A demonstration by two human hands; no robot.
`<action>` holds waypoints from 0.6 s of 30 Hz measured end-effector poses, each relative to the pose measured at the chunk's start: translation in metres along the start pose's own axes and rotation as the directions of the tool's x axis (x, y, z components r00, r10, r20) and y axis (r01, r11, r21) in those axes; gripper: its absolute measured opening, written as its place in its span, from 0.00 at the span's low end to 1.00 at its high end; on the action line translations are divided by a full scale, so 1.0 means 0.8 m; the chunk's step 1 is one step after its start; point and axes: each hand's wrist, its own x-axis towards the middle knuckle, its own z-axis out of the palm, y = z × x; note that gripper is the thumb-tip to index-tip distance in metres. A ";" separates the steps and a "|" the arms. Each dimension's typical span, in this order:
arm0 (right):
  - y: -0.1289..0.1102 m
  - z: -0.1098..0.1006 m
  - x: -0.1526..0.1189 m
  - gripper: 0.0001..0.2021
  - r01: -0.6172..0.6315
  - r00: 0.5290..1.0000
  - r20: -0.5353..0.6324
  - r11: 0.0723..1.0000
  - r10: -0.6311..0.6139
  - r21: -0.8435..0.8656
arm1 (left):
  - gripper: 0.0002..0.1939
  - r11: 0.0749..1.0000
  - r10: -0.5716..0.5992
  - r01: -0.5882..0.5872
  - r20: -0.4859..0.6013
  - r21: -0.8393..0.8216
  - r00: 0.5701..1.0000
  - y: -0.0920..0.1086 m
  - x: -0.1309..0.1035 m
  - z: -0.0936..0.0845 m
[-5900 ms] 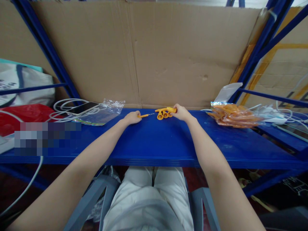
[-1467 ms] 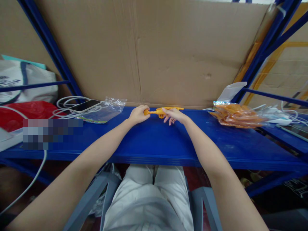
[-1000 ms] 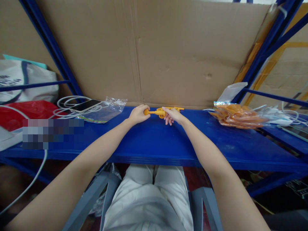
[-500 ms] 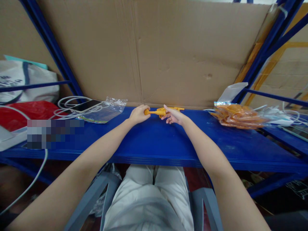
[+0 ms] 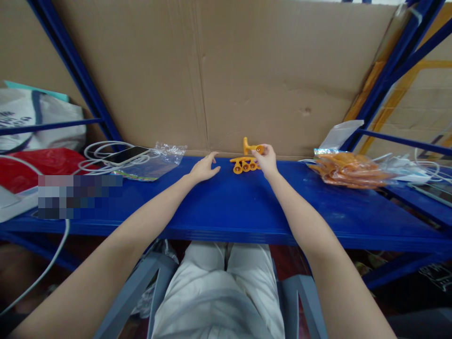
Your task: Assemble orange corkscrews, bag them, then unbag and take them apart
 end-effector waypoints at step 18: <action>0.039 0.009 -0.011 0.39 0.414 0.895 0.434 0.553 -0.102 -0.723 | 0.23 0.999 0.017 -0.019 0.067 0.041 0.998 -0.005 0.007 0.004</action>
